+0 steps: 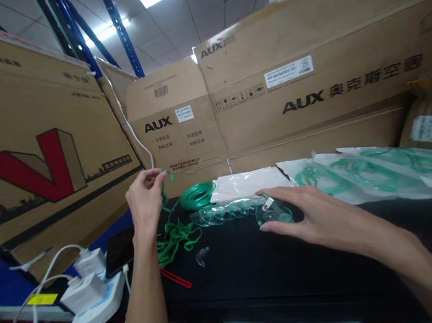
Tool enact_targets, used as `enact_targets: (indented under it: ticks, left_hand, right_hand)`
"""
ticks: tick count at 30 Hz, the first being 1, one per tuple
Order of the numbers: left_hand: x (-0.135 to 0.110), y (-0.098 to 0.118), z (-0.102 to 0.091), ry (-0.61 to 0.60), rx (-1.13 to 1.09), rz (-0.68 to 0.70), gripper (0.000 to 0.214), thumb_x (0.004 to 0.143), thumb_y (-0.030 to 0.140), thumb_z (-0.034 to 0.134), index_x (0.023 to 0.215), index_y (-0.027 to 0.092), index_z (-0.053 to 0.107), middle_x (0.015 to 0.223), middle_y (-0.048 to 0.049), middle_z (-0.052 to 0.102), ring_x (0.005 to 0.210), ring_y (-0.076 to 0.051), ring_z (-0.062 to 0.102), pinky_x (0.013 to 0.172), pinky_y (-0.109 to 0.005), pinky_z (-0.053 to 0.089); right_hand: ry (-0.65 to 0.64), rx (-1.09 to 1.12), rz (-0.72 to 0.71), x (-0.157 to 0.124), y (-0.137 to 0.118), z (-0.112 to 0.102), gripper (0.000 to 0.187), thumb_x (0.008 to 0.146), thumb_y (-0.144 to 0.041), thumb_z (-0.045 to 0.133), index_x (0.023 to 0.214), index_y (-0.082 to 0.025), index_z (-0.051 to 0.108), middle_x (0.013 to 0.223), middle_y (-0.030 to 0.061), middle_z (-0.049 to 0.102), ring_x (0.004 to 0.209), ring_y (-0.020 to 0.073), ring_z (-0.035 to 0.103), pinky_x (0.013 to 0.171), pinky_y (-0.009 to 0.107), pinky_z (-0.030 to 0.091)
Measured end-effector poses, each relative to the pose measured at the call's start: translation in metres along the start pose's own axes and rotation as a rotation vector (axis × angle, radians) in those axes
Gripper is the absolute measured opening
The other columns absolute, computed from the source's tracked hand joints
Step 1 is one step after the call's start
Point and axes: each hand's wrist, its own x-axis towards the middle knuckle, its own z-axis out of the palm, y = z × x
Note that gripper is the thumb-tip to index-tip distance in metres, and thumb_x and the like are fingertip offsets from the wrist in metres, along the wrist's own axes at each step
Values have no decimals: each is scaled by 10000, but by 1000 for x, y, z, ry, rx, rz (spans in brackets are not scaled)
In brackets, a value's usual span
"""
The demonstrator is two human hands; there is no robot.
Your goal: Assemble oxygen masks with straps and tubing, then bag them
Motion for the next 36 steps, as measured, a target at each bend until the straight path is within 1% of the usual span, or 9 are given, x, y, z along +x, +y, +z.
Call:
enact_targets:
  ticks: [6,9,12,18,21,25,28,31,36]
  left_hand:
    - [23,64,6,42,-335,220,251,852,396,726,1015,205,719,1035,-53,791,994,-208,751,943,-329,581]
    - [13,93,10,-27,-513,287,235,835,352,761,992,181,718,1011,-58,792,978,-205,753,960,-343,583]
    - [-9,108,13,-152,-561,284,214,839,332,773,973,172,725,984,-57,796,962,-204,757,938,-327,588]
    - [-53,93,7,-606,-421,164,277,849,445,773,969,196,748,953,-40,798,909,-216,759,863,-311,579]
    - [-62,75,6,-841,-317,104,302,864,482,746,983,204,745,891,-19,789,841,-208,755,789,-291,564]
    - [-70,56,12,-1102,-166,132,265,878,451,728,1012,224,757,884,3,777,839,-196,728,757,-266,531]
    - [-75,51,17,-1159,-83,160,272,903,456,691,1055,243,766,919,7,772,855,-193,710,754,-260,512]
    - [-80,54,22,-1103,-16,213,306,943,503,624,1077,271,769,951,10,767,867,-196,695,748,-266,487]
    - [-90,62,25,-1166,6,291,280,959,475,612,1079,279,772,990,11,761,885,-190,677,783,-266,472]
  right_hand:
    - [32,-58,28,-4,6,-8,591,941,-573,628,1369,-165,642,1348,124,706,1198,339,668,1061,472,505]
    - [27,-73,84,-6,11,-12,641,931,-605,621,1403,-172,621,1365,141,694,1222,356,653,1072,502,492]
    - [31,-95,126,-9,19,-17,683,917,-644,611,1421,-184,607,1386,146,679,1239,364,642,1062,520,495]
    - [19,-152,186,-13,23,-30,654,916,-656,604,1415,-234,611,1328,117,714,1170,327,676,1017,490,516]
    - [-14,-165,217,-14,21,-33,623,924,-655,591,1382,-236,635,1304,111,725,1153,325,682,1010,478,517]
    - [-98,-197,271,-15,23,-29,673,900,-670,608,1408,-229,624,1348,138,696,1237,368,632,1045,511,487]
    - [-216,-183,275,-15,26,-24,666,903,-605,638,1453,-232,592,1364,129,690,1250,360,630,1067,485,477]
    - [-319,-181,289,-15,33,-21,696,885,-580,670,1487,-248,560,1389,123,677,1240,339,644,1071,450,480]
    - [-387,-189,321,-17,46,-17,715,860,-564,708,1509,-325,524,1429,95,657,1259,338,637,1085,451,467]
